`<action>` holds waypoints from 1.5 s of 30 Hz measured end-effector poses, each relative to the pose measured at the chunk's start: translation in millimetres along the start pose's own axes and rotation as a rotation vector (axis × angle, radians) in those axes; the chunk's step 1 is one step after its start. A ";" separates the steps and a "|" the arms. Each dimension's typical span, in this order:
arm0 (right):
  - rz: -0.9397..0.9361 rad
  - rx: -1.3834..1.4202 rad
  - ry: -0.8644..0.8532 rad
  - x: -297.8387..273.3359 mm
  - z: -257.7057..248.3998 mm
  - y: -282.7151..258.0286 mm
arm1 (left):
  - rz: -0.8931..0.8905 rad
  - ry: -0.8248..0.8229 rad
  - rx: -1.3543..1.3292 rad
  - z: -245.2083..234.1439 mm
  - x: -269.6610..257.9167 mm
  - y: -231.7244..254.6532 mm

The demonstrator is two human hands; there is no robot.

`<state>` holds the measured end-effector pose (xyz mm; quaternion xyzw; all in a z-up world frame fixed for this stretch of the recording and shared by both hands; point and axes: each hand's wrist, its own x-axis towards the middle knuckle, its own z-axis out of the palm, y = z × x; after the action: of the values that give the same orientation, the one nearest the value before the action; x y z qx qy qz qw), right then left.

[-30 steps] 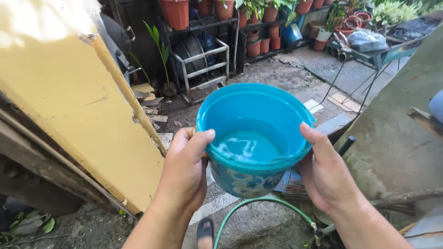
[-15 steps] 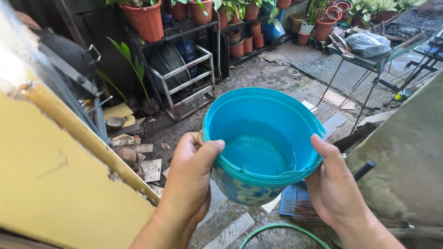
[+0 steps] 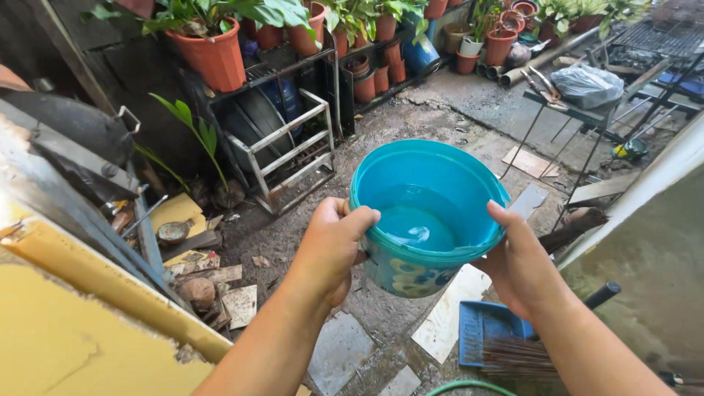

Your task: Fetching water from a bucket using a ladle and watering several potted plants in a backyard area.

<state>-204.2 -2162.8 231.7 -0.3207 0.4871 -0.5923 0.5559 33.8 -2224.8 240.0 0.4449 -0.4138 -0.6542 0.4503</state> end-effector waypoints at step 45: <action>0.049 -0.154 -0.163 626.0 -89.6 -137.4 | 0.129 0.038 -0.084 120.5 572.8 105.1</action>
<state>-444.7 -2763.5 230.1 -0.3975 0.4919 -0.5113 0.5819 -171.7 -2782.7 250.6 0.4103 -0.4053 -0.6320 0.5176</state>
